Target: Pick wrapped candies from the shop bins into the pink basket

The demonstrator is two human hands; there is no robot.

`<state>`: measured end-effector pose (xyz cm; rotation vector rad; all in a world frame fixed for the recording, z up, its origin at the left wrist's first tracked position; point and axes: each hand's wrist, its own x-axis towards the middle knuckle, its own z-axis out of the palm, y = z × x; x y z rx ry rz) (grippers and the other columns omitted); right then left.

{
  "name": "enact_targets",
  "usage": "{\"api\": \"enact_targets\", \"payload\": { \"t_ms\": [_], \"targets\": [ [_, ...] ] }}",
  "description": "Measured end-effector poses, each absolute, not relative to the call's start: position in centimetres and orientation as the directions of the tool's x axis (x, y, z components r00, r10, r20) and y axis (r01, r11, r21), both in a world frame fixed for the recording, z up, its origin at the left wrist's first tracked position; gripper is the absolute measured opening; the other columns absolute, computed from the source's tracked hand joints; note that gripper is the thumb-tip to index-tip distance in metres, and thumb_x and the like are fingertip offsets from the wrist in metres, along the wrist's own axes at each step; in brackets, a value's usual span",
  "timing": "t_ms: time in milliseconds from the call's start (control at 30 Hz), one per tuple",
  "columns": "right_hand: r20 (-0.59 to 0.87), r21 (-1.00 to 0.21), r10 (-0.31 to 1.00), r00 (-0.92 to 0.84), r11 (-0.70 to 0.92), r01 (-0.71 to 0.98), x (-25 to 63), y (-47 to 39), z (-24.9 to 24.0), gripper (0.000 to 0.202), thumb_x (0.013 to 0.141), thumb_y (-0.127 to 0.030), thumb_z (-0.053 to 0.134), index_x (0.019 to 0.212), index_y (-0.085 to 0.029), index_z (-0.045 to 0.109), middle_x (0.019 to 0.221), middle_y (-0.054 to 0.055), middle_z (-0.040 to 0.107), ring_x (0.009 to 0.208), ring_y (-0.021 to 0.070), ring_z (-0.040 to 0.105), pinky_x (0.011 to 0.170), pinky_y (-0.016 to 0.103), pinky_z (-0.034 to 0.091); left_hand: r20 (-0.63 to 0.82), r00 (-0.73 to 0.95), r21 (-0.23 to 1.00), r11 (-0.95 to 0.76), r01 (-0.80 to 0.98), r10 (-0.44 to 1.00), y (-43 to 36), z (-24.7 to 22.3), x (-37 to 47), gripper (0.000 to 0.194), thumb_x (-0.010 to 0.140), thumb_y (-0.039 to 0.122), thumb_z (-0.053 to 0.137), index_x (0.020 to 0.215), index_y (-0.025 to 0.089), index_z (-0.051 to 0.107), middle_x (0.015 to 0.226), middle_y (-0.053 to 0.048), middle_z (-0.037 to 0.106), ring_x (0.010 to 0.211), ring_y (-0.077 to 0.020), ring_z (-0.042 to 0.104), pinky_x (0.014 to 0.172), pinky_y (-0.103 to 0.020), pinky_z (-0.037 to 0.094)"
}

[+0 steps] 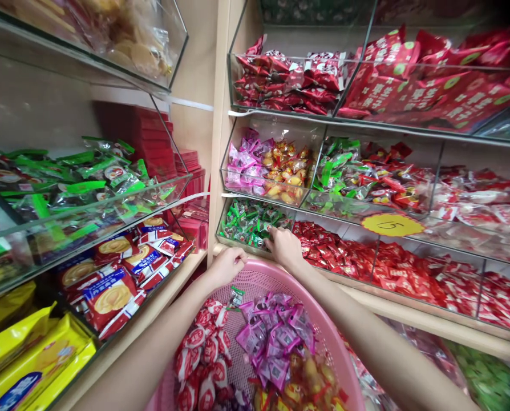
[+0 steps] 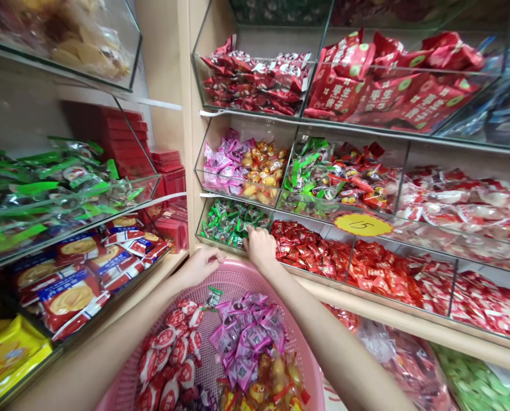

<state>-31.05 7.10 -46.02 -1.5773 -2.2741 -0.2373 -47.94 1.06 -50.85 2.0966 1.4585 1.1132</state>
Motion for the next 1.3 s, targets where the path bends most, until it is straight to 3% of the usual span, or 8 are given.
{"api": "enact_targets", "payload": {
  "t_ms": [133,267,433,567,667,833,1000,1300],
  "targets": [
    [0.398,-0.141,0.865,-0.305,0.387,0.911,-30.2,7.3,-46.1,0.021,0.085,-0.03,0.044,0.083,-0.02,0.063,0.083,0.008,0.065,0.077,0.02,0.06,0.059,0.026,0.037,0.4,0.157,0.67,-0.405,0.622,0.903,0.9,-50.8,-48.0,0.014,0.072,0.009,0.045,0.069,0.016,0.058,0.072,0.0,0.063,0.07,-0.0121,0.056,0.067,-0.022,0.042],
    [0.473,-0.351,0.832,-0.292,0.481,0.803,-28.8,7.3,-45.8,0.028,0.085,-0.031,0.042,0.079,-0.019,0.067,0.072,0.004,0.067,0.068,0.0163,0.06,0.06,0.023,0.037,0.406,0.163,0.678,-0.416,0.606,0.899,1.0,-51.0,-48.1,0.014,0.073,0.011,0.044,0.069,0.015,0.057,0.073,0.0,0.063,0.07,-0.0124,0.056,0.068,-0.023,0.043],
    [0.499,-0.735,0.838,-0.22,0.544,0.405,-27.9,6.3,-46.1,0.033,0.079,-0.041,0.05,0.077,-0.013,0.067,0.063,0.003,0.064,0.059,0.0154,0.056,0.056,0.024,0.041,0.376,0.158,0.737,-0.399,0.545,0.913,0.7,-50.5,-47.8,0.013,0.073,0.014,0.047,0.076,0.016,0.059,0.08,-0.002,0.064,0.077,-0.0132,0.058,0.073,-0.026,0.045],
    [0.408,-0.87,0.866,-0.289,0.464,0.164,-28.5,4.7,-47.3,0.032,0.077,-0.044,0.055,0.08,-0.013,0.066,0.064,0.003,0.063,0.059,0.0148,0.057,0.059,0.026,0.046,0.334,0.144,0.845,-0.364,0.393,0.932,0.0,-49.8,-47.1,0.023,0.076,0.031,0.055,0.094,0.018,0.056,0.091,-0.003,0.064,0.084,-0.0139,0.059,0.078,-0.027,0.046],
    [0.438,-0.864,0.836,-0.329,0.493,0.102,-29.0,3.7,-48.4,0.028,0.079,-0.041,0.056,0.086,-0.016,0.065,0.074,0.005,0.065,0.067,0.0163,0.06,0.066,0.03,0.049,0.364,0.145,0.848,-0.392,0.356,0.92,-0.1,-49.6,-46.7,0.029,0.075,0.033,0.059,0.099,0.018,0.054,0.092,-0.002,0.064,0.086,-0.0142,0.059,0.079,-0.028,0.046],
    [0.619,-0.68,0.648,-0.444,0.725,0.109,-28.9,2.1,-49.6,0.017,0.085,-0.028,0.05,0.092,-0.022,0.065,0.102,0.007,0.061,0.098,0.0182,0.056,0.087,0.036,0.044,0.425,0.163,0.803,-0.454,0.386,0.89,0.3,-50.2,-46.9,0.023,0.074,0.015,0.053,0.097,0.018,0.056,0.097,-0.002,0.063,0.094,-0.0152,0.057,0.084,-0.028,0.044],
    [0.646,-0.584,0.562,-0.517,0.8,0.138,-28.4,0.7,-50.4,0.022,0.088,-0.019,0.044,0.099,-0.023,0.062,0.11,0.007,0.055,0.107,0.0179,0.051,0.092,0.036,0.041,0.419,0.122,0.808,-0.431,0.403,0.9,0.8,-51.0,-47.1,0.04,0.066,0.003,0.046,0.102,0.018,0.053,0.101,-0.002,0.062,0.099,-0.0162,0.055,0.085,-0.028,0.043],
    [0.637,-0.495,0.516,-0.572,0.843,0.21,-28.2,0.3,-51.2,0.025,0.089,-0.016,0.04,0.104,-0.024,0.058,0.118,0.008,0.049,0.114,0.0184,0.046,0.094,0.036,0.04,0.442,0.174,0.773,-0.472,0.423,0.88,1.0,-50.9,-47.0,0.028,0.07,0.008,0.046,0.092,0.017,0.058,0.088,0.0,0.063,0.083,-0.0137,0.057,0.076,-0.024,0.043]
  ]
}}
